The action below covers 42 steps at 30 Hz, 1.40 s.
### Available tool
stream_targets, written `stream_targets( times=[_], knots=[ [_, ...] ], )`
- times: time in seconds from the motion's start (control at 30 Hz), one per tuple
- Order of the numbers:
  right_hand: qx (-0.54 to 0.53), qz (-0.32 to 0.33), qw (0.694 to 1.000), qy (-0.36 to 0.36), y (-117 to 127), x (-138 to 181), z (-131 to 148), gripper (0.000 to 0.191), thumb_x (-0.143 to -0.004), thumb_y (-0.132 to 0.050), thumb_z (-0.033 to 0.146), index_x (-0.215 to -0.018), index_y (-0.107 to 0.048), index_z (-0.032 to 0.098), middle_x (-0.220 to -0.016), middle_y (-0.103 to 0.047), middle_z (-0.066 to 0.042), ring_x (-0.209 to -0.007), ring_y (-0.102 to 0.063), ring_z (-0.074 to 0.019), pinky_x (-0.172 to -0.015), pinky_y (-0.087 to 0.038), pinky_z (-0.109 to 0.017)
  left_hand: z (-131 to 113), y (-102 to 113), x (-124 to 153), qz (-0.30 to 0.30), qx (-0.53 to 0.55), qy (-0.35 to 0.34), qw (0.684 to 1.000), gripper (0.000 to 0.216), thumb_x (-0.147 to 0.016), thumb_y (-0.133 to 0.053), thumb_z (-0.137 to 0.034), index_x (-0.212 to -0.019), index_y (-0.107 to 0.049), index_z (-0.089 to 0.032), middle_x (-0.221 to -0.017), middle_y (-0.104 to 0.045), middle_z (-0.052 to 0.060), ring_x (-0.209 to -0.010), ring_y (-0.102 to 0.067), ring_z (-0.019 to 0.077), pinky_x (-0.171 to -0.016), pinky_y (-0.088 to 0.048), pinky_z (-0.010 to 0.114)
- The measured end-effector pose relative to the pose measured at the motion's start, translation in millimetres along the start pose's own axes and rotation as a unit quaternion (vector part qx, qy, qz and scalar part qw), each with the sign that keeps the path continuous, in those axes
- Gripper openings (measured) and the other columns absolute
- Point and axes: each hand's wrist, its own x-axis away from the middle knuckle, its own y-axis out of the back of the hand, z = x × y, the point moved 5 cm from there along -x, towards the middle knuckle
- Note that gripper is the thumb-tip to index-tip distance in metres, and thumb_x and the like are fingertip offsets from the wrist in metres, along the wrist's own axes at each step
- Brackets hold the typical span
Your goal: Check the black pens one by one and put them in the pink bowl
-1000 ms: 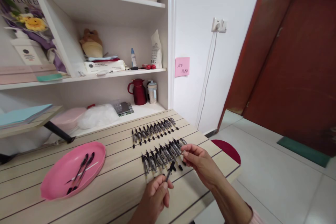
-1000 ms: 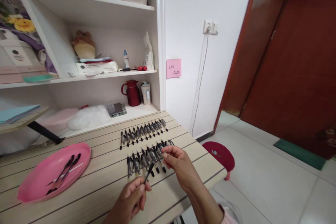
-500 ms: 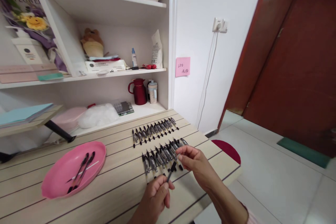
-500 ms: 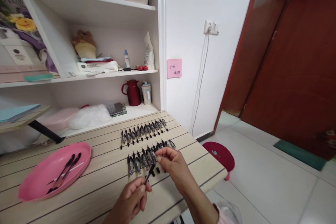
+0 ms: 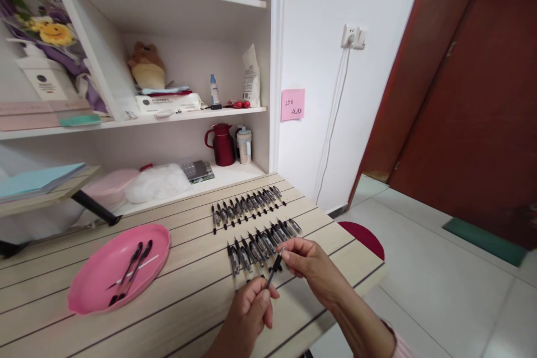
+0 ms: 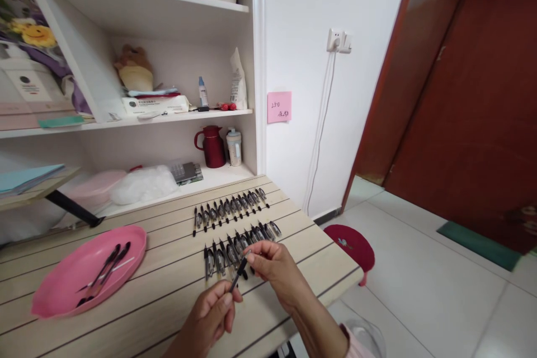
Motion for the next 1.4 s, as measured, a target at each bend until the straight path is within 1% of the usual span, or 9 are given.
stream_targets(
  times=[0.27, 0.37, 0.53, 0.73, 0.9, 1.07, 1.2, 1.33, 1.4],
  knots=[
    [0.030, -0.032, 0.999, 0.022, -3.4, -1.6, -2.4, 0.030, -0.059, -0.072, 0.041, -0.061, -0.054, 0.017, -0.048, -0.045, 0.006, -0.045, -0.035, -0.0063, -0.045, -0.025, -0.021, -16.5, 1.2, 5.4, -0.081, -0.136, -0.059, 0.986, 0.032, -0.079, -0.044, -0.047, -0.079, -0.056, -0.016, -0.047, -0.043, -0.006, -0.043, -0.029, 0.0084, -0.045, -0.022, 0.022],
    [0.027, -0.014, 0.999, 0.022, -3.7, -1.7, -2.9, 0.031, -0.061, -0.070, 0.042, -0.061, -0.053, 0.017, -0.047, -0.045, 0.006, -0.045, -0.035, -0.0063, -0.045, -0.025, -0.021, -17.4, 1.0, 6.2, -0.070, -0.145, -0.060, 0.985, 0.032, -0.080, -0.043, -0.045, -0.082, -0.056, -0.016, -0.049, -0.044, -0.005, -0.044, -0.029, 0.0087, -0.045, -0.022, 0.022],
    [-0.026, 0.019, 0.999, 0.018, -3.3, -0.1, -0.6, 0.034, -0.063, -0.070, 0.041, -0.086, -0.063, 0.017, -0.067, -0.059, -0.001, -0.054, -0.045, -0.0091, -0.049, -0.029, -0.022, -13.7, 1.2, 6.0, -0.038, -0.133, -0.051, 0.989, 0.031, -0.081, -0.043, -0.045, -0.086, -0.054, -0.016, -0.049, -0.044, -0.006, -0.041, -0.026, 0.0074, -0.044, -0.020, 0.022],
    [-0.036, -0.021, 0.999, 0.019, -0.8, -2.7, -5.1, 0.027, -0.057, -0.075, 0.037, -0.066, -0.061, 0.016, -0.050, -0.050, 0.004, -0.047, -0.036, -0.0065, -0.047, -0.025, -0.021, -11.1, 0.7, 4.2, -0.057, -0.112, -0.050, 0.991, 0.034, -0.079, -0.044, -0.049, -0.083, -0.054, -0.016, -0.046, -0.043, -0.006, -0.041, -0.025, 0.0072, -0.044, -0.019, 0.022],
    [-0.049, 0.025, 0.998, 0.003, -5.7, -1.7, -4.9, 0.033, -0.057, -0.075, 0.037, -0.081, -0.064, 0.017, -0.069, -0.060, -0.001, -0.055, -0.045, -0.0090, -0.050, -0.030, -0.022, -10.0, -0.3, 4.2, -0.055, -0.089, -0.044, 0.994, 0.035, -0.076, -0.048, -0.051, -0.082, -0.054, -0.017, -0.045, -0.043, -0.007, -0.040, -0.023, 0.0068, -0.043, -0.018, 0.022],
    [-0.027, -0.010, 0.999, 0.027, -4.2, -1.8, -3.8, 0.029, -0.055, -0.076, 0.038, -0.064, -0.059, 0.016, -0.058, -0.054, 0.002, -0.051, -0.040, -0.0079, -0.050, -0.030, -0.022, -7.9, 1.5, 3.8, -0.054, -0.089, -0.035, 0.994, 0.035, -0.077, -0.047, -0.050, -0.083, -0.054, -0.017, -0.046, -0.044, -0.007, -0.039, -0.023, 0.0068, -0.043, -0.017, 0.022],
    [-0.036, 0.022, 0.999, 0.005, -7.4, -1.7, -5.8, 0.035, -0.057, -0.074, 0.039, -0.081, -0.063, 0.017, -0.077, -0.062, -0.003, -0.059, -0.047, -0.0105, -0.053, -0.034, -0.022, -8.4, 2.0, 2.5, -0.037, -0.105, -0.038, 0.993, 0.035, -0.078, -0.046, -0.050, -0.085, -0.054, -0.016, -0.047, -0.044, -0.006, -0.040, -0.025, 0.0073, -0.044, -0.019, 0.022],
    [-0.037, 0.002, 0.999, 0.012, -4.5, -2.2, -7.5, 0.026, -0.057, -0.075, 0.035, -0.067, -0.061, 0.016, -0.058, -0.056, 0.002, -0.052, -0.042, -0.0080, -0.051, -0.031, -0.021, -8.2, 2.6, 1.9, -0.047, -0.117, -0.046, 0.991, 0.036, -0.078, -0.045, -0.050, -0.085, -0.054, -0.016, -0.045, -0.043, -0.007, -0.040, -0.026, 0.0076, -0.045, -0.020, 0.022],
    [-0.036, 0.002, 0.999, 0.015, -4.7, -2.0, -7.7, 0.026, -0.057, -0.076, 0.033, -0.067, -0.060, 0.016, -0.062, -0.058, 0.001, -0.053, -0.044, -0.0080, -0.050, -0.031, -0.021, -7.3, 2.4, 1.7, -0.048, -0.114, -0.042, 0.991, 0.035, -0.078, -0.045, -0.049, -0.085, -0.054, -0.016, -0.046, -0.043, -0.007, -0.040, -0.025, 0.0073, -0.044, -0.020, 0.022]
  ],
)
